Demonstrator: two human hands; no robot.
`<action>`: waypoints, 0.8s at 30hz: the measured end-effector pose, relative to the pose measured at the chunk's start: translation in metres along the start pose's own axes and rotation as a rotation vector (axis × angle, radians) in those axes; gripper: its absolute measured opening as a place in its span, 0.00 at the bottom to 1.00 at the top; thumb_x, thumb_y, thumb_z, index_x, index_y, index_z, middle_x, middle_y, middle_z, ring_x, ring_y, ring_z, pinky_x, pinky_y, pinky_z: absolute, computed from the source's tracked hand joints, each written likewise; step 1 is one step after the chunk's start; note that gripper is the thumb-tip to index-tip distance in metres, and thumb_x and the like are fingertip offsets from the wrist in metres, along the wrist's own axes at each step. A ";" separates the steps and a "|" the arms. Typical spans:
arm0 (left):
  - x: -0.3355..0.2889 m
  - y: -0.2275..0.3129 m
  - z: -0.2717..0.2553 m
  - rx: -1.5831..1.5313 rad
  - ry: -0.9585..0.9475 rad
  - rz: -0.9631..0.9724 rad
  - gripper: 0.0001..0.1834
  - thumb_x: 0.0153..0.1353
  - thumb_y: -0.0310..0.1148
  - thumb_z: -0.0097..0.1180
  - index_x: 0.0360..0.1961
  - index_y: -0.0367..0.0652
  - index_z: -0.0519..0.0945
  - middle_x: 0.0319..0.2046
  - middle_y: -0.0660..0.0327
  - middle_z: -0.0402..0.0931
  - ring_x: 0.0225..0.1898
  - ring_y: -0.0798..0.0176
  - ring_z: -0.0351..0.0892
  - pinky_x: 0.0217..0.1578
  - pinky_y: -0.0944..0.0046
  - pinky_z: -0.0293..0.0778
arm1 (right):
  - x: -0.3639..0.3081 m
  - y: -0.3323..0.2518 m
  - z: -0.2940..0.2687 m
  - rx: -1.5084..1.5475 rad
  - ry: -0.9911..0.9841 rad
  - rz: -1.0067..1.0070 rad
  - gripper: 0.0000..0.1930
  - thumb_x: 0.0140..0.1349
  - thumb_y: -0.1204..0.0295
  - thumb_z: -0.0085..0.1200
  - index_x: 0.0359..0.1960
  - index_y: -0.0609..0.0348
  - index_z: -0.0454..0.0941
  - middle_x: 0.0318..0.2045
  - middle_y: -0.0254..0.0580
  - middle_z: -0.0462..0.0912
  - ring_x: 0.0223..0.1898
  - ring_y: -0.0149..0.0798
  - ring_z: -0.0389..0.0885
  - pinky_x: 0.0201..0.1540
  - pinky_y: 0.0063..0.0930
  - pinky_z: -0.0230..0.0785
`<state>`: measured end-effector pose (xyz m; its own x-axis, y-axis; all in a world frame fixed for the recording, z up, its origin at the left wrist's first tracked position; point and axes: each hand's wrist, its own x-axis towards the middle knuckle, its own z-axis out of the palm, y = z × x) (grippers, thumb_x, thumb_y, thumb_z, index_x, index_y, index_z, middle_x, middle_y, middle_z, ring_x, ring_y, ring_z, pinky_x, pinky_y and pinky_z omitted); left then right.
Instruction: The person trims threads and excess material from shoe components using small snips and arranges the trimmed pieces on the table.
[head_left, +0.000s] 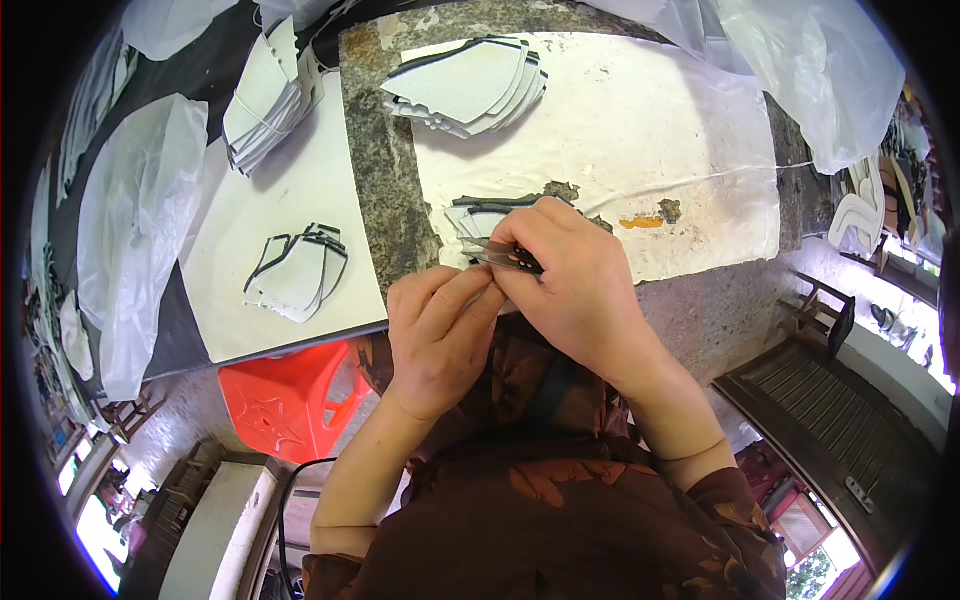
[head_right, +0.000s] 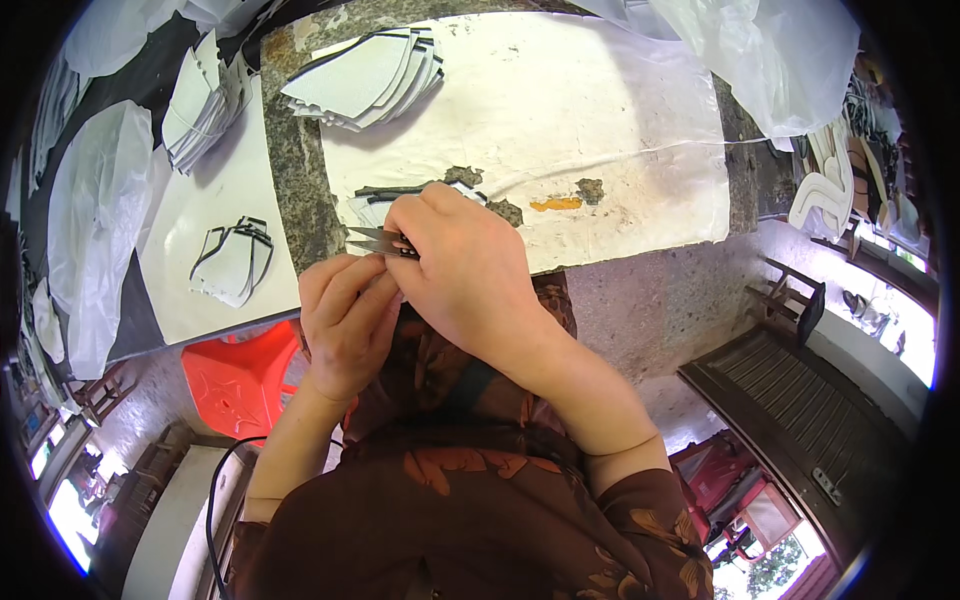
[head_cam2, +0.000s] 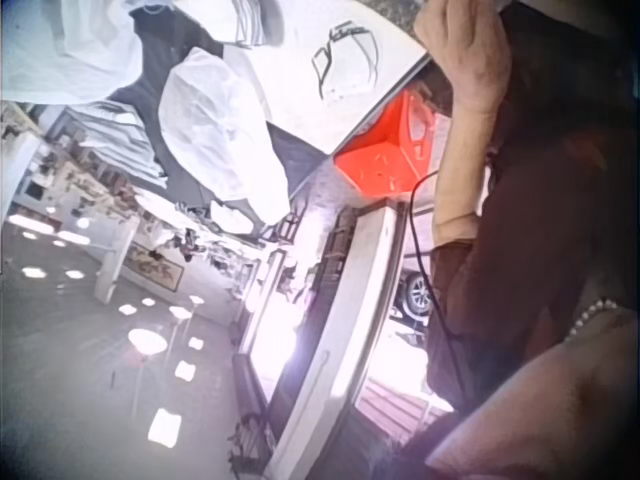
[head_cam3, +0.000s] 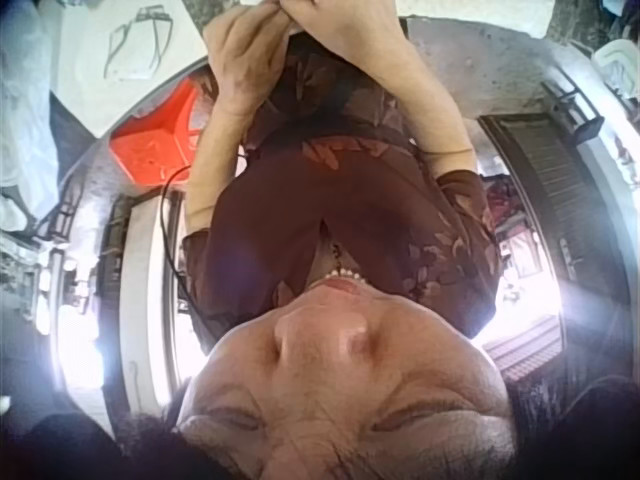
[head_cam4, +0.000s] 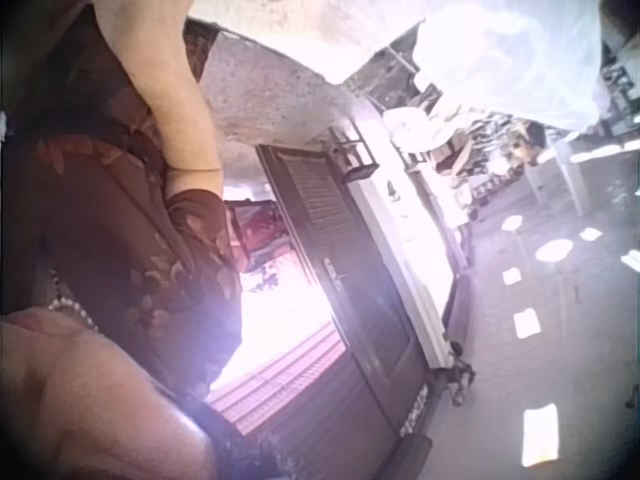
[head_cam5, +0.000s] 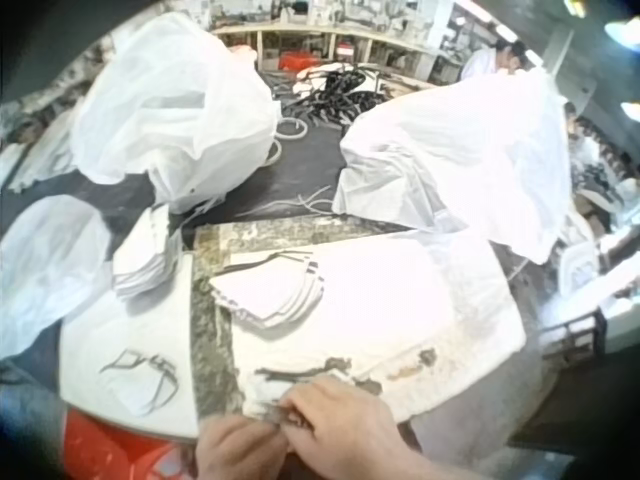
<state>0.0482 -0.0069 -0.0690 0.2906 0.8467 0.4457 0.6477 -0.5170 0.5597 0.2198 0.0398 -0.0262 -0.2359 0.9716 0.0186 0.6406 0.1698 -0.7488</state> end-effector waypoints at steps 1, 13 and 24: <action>0.000 0.000 0.000 0.007 -0.002 0.000 0.18 0.47 0.25 0.67 0.43 0.43 0.88 0.48 0.64 0.83 0.46 0.58 0.79 0.45 0.57 0.71 | 0.000 -0.001 0.001 -0.012 0.014 0.009 0.06 0.56 0.74 0.62 0.33 0.54 0.78 0.30 0.42 0.78 0.33 0.50 0.81 0.34 0.42 0.74; -0.006 0.002 0.003 0.096 0.019 -0.046 0.16 0.50 0.29 0.68 0.42 0.50 0.88 0.56 0.60 0.79 0.55 0.52 0.76 0.53 0.51 0.66 | -0.001 -0.003 0.005 -0.080 0.056 0.003 0.08 0.55 0.74 0.64 0.32 0.54 0.75 0.29 0.41 0.76 0.32 0.50 0.80 0.31 0.42 0.73; 0.003 0.010 -0.001 0.190 -0.094 -0.057 0.13 0.59 0.31 0.65 0.46 0.48 0.85 0.58 0.56 0.80 0.59 0.49 0.76 0.57 0.49 0.64 | -0.002 0.000 -0.007 0.044 0.060 0.021 0.05 0.61 0.73 0.61 0.34 0.57 0.77 0.30 0.44 0.78 0.33 0.52 0.81 0.34 0.42 0.75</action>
<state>0.0549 -0.0095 -0.0614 0.3082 0.8866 0.3448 0.7835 -0.4422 0.4366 0.2258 0.0389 -0.0218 -0.1775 0.9832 0.0417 0.6116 0.1434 -0.7781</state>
